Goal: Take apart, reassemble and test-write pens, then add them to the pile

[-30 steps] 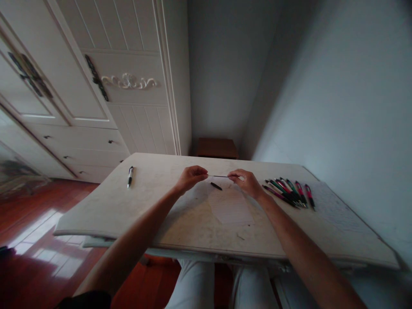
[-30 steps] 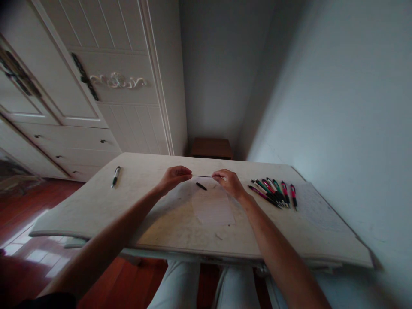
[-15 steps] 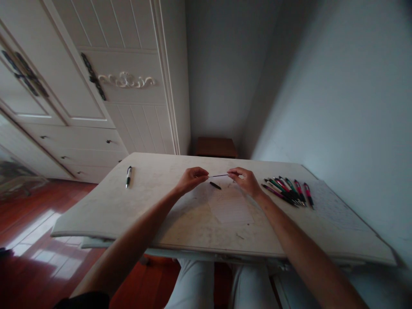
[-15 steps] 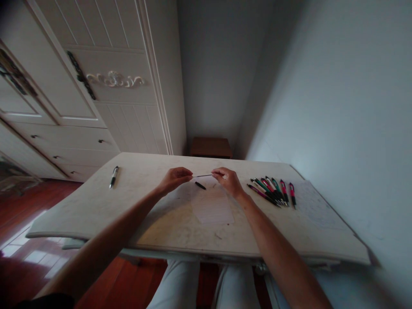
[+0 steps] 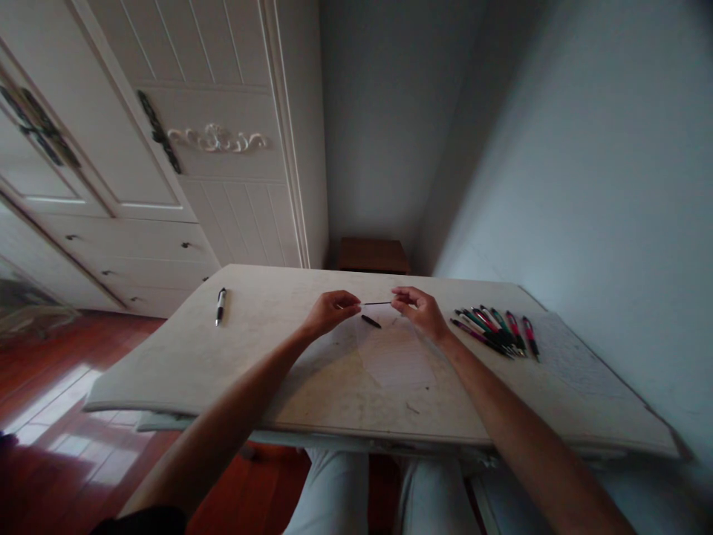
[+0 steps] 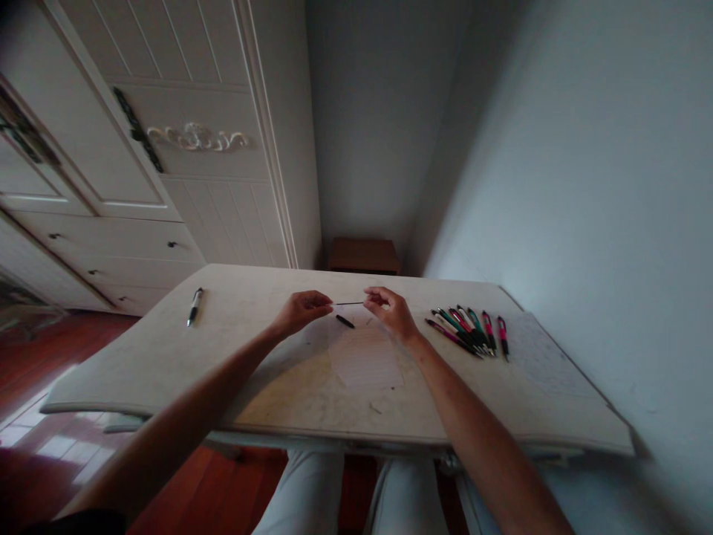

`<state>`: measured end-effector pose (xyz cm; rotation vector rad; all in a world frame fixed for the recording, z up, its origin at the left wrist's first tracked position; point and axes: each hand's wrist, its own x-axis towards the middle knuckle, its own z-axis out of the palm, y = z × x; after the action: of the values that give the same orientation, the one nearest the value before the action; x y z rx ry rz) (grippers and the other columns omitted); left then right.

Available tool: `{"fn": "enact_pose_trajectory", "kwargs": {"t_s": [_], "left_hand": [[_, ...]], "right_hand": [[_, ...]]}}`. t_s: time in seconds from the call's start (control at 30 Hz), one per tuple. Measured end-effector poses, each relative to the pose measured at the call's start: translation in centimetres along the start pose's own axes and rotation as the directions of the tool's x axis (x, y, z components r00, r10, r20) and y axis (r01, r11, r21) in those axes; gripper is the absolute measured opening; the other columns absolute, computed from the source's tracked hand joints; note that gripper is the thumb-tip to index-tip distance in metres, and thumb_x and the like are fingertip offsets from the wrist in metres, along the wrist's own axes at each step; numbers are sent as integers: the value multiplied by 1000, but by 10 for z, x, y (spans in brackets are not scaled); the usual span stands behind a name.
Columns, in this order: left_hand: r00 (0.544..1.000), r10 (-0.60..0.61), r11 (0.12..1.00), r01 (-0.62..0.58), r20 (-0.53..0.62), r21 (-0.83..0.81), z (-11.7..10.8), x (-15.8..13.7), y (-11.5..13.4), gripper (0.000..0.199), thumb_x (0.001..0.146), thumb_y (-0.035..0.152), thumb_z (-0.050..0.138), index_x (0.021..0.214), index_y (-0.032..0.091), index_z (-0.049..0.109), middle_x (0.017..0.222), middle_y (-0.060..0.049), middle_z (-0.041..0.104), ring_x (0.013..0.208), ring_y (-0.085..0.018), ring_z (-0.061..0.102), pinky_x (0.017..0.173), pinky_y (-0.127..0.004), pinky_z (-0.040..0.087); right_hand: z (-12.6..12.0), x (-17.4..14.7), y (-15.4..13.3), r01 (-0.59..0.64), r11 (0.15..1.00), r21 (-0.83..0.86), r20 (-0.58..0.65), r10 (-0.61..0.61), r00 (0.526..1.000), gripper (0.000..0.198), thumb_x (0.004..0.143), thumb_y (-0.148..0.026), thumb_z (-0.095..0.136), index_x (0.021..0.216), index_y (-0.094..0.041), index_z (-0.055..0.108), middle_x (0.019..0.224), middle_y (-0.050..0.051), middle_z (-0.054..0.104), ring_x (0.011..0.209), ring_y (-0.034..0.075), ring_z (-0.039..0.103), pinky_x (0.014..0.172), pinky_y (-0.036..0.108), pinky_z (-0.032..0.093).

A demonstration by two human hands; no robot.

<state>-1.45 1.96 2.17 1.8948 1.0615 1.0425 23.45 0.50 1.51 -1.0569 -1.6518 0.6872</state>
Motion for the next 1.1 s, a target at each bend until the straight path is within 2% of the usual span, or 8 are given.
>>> {"fn": "enact_pose_trajectory", "kwargs": {"t_s": [0.23,0.37,0.57,0.67,0.77,0.93,1.1], "left_hand": [[999,38,994,-42,32,103,2,-4,3,22,76,37,65,77,16,71,72,-4,70,60,-12,56,56,-23,43],[997,53,993,-58,54,106,2,-5,0,22,79,35,63,80,15,70,74,-4,69,62,-13,57,59,-23,43],[997,61,992,-65,39,107,1,-4,-1,22,80,36,62,80,16,69,75,-4,70,64,-14,58,61,-25,45],[998,58,991,-57,-8,121,0,-2,0,21,80,35,62,79,16,69,74,-4,70,64,-14,59,61,-25,45],[998,51,991,-46,-44,125,-2,0,-1,21,80,36,62,79,16,69,75,-5,70,65,-15,61,62,-25,47],[998,33,990,-25,-58,138,-4,1,-3,21,79,36,63,80,16,70,76,-5,71,67,-15,63,63,-24,48],[998,12,986,-1,-67,166,-4,2,-2,18,79,33,65,80,16,72,76,-4,72,68,-15,64,65,-24,50]], "right_hand": [[0,-1,0,24,1000,-2,11,-23,1000,35,75,-35,70,105,-18,68,88,6,72,81,19,66,79,36,53],[2,-1,1,36,999,11,37,-37,999,37,75,-36,71,107,-18,67,88,6,71,81,19,66,80,36,53],[-16,6,9,59,997,-51,40,-57,998,52,68,-40,78,113,-20,63,110,10,68,98,23,64,85,39,50],[-30,9,12,127,977,-173,33,-123,992,29,71,-41,76,92,-21,69,113,9,65,108,24,60,94,43,46],[-36,7,16,198,935,-293,146,-161,976,15,72,-35,77,76,-22,72,118,10,63,115,25,56,103,46,40],[-27,4,26,245,879,-408,296,-126,947,11,72,-26,78,83,-25,78,133,10,57,125,29,50,108,48,36],[-18,5,37,320,815,-483,352,-154,923,6,73,-23,75,76,-27,78,130,6,61,121,30,52,105,50,38]]}}
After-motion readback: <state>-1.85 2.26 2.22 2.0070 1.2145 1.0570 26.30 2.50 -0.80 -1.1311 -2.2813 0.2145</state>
